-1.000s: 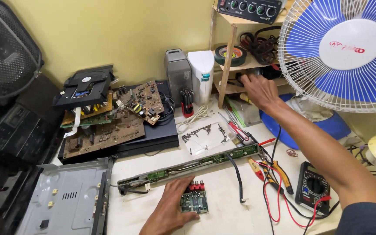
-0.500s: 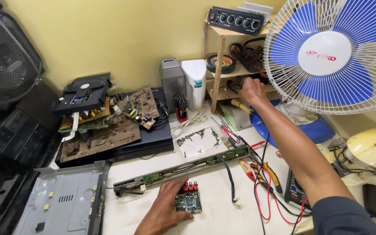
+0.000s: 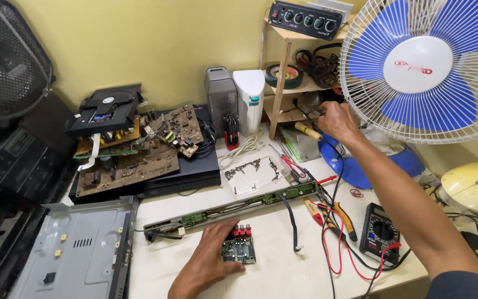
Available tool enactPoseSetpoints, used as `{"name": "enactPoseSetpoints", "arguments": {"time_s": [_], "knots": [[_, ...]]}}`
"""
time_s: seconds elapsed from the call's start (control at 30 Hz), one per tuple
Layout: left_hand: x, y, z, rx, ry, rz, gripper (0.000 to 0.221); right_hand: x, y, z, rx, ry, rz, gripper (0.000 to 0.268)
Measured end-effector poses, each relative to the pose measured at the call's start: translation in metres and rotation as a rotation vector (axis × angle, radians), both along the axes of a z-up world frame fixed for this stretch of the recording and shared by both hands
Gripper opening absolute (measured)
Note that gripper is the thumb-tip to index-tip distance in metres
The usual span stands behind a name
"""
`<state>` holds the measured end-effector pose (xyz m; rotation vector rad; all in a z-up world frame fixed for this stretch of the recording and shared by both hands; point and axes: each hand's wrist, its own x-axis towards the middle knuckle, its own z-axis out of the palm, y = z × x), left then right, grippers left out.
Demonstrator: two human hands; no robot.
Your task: Connecting wires to a circuit board and testing the connections using a multimeter on a workbench.
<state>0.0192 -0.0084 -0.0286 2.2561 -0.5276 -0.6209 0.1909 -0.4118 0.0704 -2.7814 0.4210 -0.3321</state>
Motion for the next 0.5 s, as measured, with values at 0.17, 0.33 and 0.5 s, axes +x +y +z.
{"name": "enactPoseSetpoints", "arguments": {"time_s": [0.17, 0.33, 0.5], "knots": [[-0.003, 0.0, 0.007, 0.004, 0.038, 0.022, 0.108, -0.024, 0.004, 0.004, 0.048, -0.022, 0.021, 0.052], [-0.006, 0.002, 0.009, -0.002, 0.079, 0.03, 0.107, -0.075, 0.022, 0.026, 0.141, -0.081, 0.033, 0.05], [-0.006, 0.001, 0.014, -0.031, 0.051, 0.039, 0.107, -0.118, 0.014, 0.024, 0.217, -0.331, 0.136, 0.035]]}}
